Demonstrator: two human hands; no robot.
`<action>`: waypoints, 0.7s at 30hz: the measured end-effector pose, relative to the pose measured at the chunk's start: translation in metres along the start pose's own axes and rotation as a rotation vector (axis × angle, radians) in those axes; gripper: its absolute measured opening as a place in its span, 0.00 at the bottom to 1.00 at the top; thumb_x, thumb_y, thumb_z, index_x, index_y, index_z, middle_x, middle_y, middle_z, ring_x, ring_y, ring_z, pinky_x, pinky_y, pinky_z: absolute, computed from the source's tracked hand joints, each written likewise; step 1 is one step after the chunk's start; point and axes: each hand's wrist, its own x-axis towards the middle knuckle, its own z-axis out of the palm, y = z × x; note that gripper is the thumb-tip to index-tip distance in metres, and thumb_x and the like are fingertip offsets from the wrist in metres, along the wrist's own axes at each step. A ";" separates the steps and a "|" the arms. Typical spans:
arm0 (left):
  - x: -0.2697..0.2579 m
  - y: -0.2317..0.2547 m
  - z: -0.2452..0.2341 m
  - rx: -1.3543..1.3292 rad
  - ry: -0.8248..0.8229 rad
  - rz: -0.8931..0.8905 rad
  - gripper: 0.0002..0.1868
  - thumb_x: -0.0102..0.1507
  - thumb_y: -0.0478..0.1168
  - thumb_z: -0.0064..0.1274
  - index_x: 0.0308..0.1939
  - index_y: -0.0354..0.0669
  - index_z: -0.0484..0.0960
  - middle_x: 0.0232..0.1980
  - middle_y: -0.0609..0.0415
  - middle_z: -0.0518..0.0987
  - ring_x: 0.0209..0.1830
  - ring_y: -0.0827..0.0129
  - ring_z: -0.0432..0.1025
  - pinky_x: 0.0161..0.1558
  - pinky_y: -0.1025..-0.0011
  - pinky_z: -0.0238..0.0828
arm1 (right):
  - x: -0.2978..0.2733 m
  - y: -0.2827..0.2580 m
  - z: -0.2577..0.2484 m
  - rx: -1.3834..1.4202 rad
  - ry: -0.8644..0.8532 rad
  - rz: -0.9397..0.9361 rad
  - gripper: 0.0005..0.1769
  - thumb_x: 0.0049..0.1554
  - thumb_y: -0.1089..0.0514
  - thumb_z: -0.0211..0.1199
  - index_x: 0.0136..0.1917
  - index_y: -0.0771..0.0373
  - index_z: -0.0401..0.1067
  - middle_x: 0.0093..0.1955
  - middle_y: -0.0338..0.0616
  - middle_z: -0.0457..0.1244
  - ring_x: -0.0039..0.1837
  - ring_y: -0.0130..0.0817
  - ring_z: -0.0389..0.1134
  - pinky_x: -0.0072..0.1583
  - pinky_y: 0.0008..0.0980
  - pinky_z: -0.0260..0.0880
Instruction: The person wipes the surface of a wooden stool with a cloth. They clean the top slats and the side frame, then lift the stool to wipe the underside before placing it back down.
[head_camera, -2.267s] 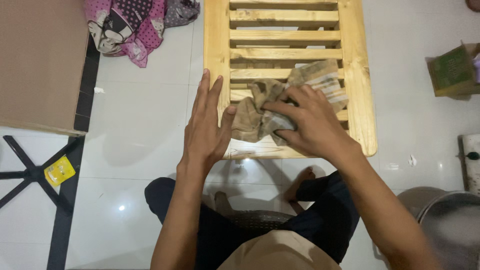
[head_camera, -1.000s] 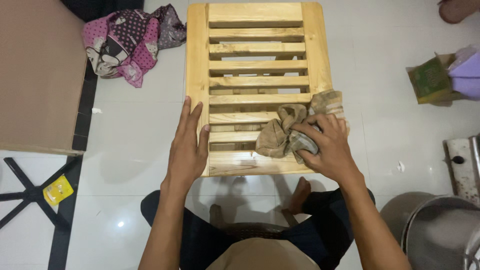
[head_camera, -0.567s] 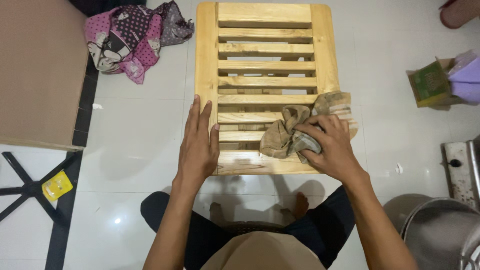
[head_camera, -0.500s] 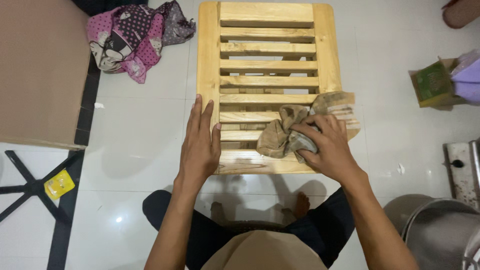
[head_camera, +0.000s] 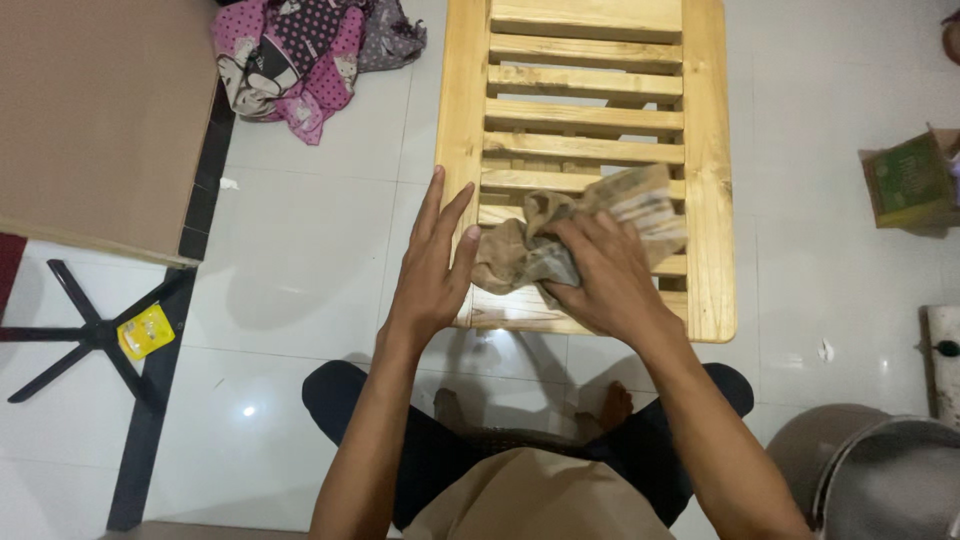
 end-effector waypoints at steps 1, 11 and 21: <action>-0.001 0.000 0.000 0.004 -0.002 -0.005 0.26 0.75 0.46 0.37 0.75 0.40 0.67 0.84 0.37 0.50 0.84 0.43 0.48 0.78 0.53 0.49 | 0.004 -0.002 0.005 0.045 -0.006 -0.010 0.32 0.44 0.52 0.77 0.61 0.59 0.73 0.54 0.44 0.65 0.59 0.44 0.61 0.59 0.48 0.57; -0.001 0.004 -0.004 -0.069 0.030 -0.026 0.25 0.77 0.47 0.32 0.72 0.38 0.70 0.83 0.36 0.53 0.82 0.43 0.53 0.76 0.55 0.55 | 0.017 -0.021 0.016 0.117 0.030 -0.311 0.37 0.38 0.53 0.79 0.63 0.52 0.74 0.69 0.51 0.60 0.74 0.48 0.54 0.73 0.58 0.48; 0.000 0.007 -0.003 0.051 0.023 -0.017 0.24 0.74 0.43 0.40 0.73 0.40 0.69 0.83 0.38 0.52 0.83 0.43 0.51 0.76 0.54 0.54 | -0.007 0.005 -0.009 0.084 -0.081 -0.277 0.40 0.42 0.62 0.74 0.69 0.48 0.72 0.78 0.38 0.57 0.81 0.43 0.51 0.78 0.52 0.47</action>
